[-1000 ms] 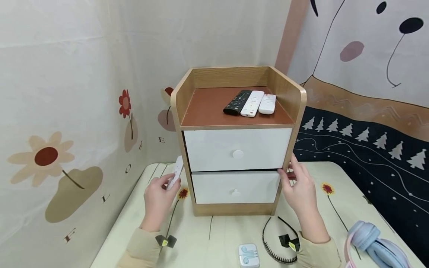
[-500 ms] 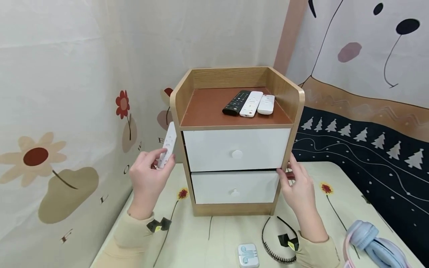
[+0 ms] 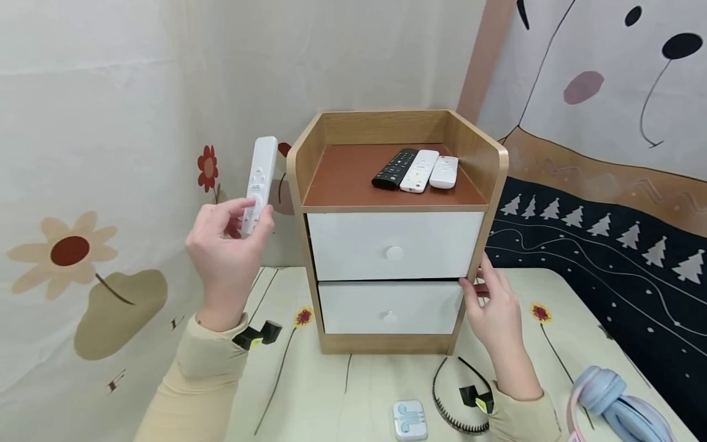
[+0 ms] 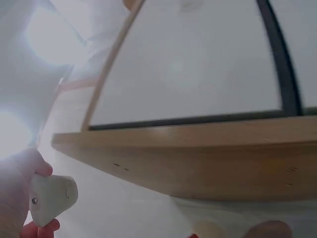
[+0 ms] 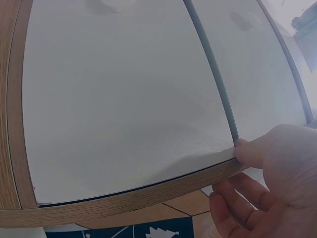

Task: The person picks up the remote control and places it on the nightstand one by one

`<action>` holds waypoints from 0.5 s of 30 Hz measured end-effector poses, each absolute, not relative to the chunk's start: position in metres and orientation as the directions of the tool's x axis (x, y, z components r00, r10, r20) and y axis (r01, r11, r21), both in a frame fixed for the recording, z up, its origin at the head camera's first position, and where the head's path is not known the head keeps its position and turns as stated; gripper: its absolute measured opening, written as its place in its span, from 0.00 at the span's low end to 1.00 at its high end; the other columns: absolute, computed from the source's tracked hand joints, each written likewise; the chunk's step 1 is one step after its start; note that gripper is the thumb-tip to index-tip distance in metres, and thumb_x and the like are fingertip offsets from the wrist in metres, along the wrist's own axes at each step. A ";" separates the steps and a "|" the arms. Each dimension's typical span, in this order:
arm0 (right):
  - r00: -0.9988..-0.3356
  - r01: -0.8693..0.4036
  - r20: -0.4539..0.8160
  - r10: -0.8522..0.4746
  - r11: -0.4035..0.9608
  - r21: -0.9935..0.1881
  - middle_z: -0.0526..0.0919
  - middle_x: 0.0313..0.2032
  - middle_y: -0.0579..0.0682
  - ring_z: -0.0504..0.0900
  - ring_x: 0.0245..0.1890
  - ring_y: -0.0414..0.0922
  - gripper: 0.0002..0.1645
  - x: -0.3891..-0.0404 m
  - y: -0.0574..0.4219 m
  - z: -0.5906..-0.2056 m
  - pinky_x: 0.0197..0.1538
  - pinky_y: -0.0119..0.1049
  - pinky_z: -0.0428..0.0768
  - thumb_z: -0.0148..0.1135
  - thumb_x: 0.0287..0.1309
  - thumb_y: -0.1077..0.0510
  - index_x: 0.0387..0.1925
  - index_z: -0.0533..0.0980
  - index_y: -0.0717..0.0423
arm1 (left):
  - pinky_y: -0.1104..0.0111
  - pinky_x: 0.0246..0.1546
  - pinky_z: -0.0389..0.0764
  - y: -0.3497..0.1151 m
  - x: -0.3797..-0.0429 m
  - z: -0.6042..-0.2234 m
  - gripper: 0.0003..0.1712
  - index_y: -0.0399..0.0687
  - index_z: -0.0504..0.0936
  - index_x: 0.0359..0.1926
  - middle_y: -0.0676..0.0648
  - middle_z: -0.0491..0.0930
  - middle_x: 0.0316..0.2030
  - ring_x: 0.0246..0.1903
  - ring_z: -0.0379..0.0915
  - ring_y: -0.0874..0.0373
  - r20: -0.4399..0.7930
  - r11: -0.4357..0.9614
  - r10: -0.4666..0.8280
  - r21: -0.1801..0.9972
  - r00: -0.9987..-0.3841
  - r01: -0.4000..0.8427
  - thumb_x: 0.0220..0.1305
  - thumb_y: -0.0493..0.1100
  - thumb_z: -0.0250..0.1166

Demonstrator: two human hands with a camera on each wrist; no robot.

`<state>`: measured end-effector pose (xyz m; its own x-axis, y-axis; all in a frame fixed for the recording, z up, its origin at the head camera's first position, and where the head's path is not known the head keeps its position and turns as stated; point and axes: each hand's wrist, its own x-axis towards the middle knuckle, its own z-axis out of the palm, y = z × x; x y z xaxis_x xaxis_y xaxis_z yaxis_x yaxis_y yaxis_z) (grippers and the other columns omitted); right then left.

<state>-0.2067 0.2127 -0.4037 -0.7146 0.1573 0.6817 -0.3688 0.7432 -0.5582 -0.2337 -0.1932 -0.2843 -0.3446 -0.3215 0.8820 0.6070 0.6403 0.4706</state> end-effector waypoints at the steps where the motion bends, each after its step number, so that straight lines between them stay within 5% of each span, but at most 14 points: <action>1: -0.714 -0.367 0.681 0.159 0.744 -0.558 0.86 0.53 0.67 0.92 0.41 0.62 0.39 -0.207 0.213 -0.404 0.44 0.62 0.90 0.68 0.75 0.62 0.82 0.67 0.61 | 0.81 0.32 0.72 -0.191 -0.232 -0.280 0.16 0.44 0.95 0.48 0.38 0.81 0.33 0.31 0.70 0.66 0.885 0.632 -0.330 0.466 -0.330 0.619 0.62 0.45 0.81; 9: -0.716 -0.366 0.680 0.155 0.746 -0.556 0.86 0.52 0.66 0.92 0.42 0.62 0.39 -0.207 0.212 -0.402 0.43 0.59 0.91 0.69 0.75 0.62 0.82 0.67 0.60 | 0.76 0.33 0.72 -0.172 -0.221 -0.250 0.15 0.43 0.96 0.45 0.36 0.81 0.32 0.32 0.71 0.64 0.915 0.568 -0.329 0.388 -0.232 0.726 0.60 0.46 0.81; 15: -0.718 -0.362 0.678 0.159 0.747 -0.558 0.86 0.53 0.67 0.93 0.42 0.62 0.39 -0.206 0.212 -0.401 0.43 0.59 0.91 0.69 0.75 0.62 0.82 0.67 0.61 | 0.78 0.33 0.71 -0.148 -0.215 -0.238 0.14 0.45 0.96 0.45 0.36 0.82 0.32 0.32 0.74 0.57 0.948 0.593 -0.220 0.317 -0.230 0.740 0.60 0.45 0.80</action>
<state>-0.2055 0.2123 -0.4009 -0.7181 0.1588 0.6776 -0.3615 0.7469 -0.5581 -0.2151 -0.1483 -0.2377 -0.2301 -0.2201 0.9479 0.7404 0.5926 0.3173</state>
